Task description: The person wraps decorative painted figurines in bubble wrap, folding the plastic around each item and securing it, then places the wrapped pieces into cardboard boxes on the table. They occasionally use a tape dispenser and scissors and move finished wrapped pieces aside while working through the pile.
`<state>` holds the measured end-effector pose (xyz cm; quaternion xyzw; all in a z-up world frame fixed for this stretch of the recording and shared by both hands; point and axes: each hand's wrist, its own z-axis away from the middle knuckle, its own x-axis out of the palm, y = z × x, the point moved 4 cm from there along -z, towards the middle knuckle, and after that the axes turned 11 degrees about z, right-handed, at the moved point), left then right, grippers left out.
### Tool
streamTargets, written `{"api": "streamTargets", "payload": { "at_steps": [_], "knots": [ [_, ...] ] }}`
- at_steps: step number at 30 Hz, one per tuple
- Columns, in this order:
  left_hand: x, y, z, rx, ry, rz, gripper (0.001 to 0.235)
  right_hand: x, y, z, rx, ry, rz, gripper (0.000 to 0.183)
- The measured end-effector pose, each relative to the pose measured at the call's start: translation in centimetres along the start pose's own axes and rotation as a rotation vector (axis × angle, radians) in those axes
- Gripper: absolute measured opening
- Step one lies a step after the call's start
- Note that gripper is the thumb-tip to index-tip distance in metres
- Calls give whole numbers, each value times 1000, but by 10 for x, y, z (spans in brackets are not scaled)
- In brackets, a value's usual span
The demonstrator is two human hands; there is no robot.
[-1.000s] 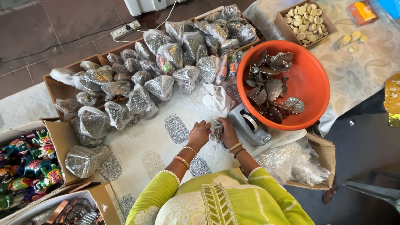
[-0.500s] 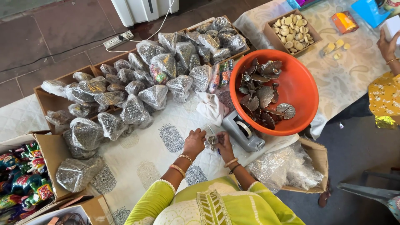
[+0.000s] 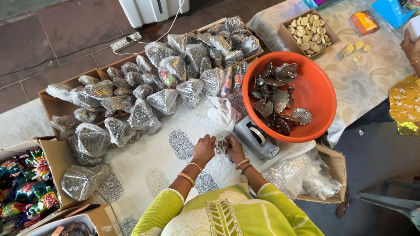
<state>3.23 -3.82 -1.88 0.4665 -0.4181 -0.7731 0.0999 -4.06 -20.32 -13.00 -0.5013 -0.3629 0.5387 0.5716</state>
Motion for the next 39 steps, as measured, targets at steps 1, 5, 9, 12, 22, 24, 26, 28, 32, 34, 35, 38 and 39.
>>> {"api": "streamTargets", "payload": {
  "at_steps": [1, 5, 9, 12, 22, 24, 26, 28, 32, 34, 35, 38, 39],
  "knots": [
    [-2, 1, 0, 2, 8, 13, 12, 0, 4, -8, -45, 76, 101, 39],
    [-3, -1, 3, -4, 34, 42, 15, 2, 2, -14, -127, 139, 172, 30],
    [-2, 0, 0, 0, 23, 33, 15, -9, -38, 4, 68, 34, -122, 26],
    [-4, 1, 4, 18, 56, 48, 15, -2, -44, 16, 218, -59, -347, 24],
    [-11, 7, 6, -36, 57, 131, 25, 0, -24, -5, 114, 10, -170, 19],
    [-9, 3, 5, -30, 71, 115, 20, 0, -26, -8, 120, 33, -148, 16],
    [-4, -3, 2, -61, 67, 133, 13, -2, -26, -10, 95, 22, -109, 11],
    [-3, -6, 1, -56, 81, 136, 14, -5, -28, -7, 23, -11, 27, 10],
    [3, -13, -2, -71, 84, 143, 14, 8, -91, 21, -113, 1, 558, 22],
    [1, -12, -1, -74, 87, 140, 14, 17, -135, 33, -169, 71, 729, 35],
    [1, -12, 0, -77, 88, 137, 14, 20, -158, 41, -224, 144, 899, 47],
    [-9, 1, 6, -67, 100, 119, 23, 19, -152, 28, -318, 116, 956, 66],
    [-7, 1, 7, -67, 97, 120, 23, 19, -141, 26, -315, 116, 956, 66]
  ]
}}
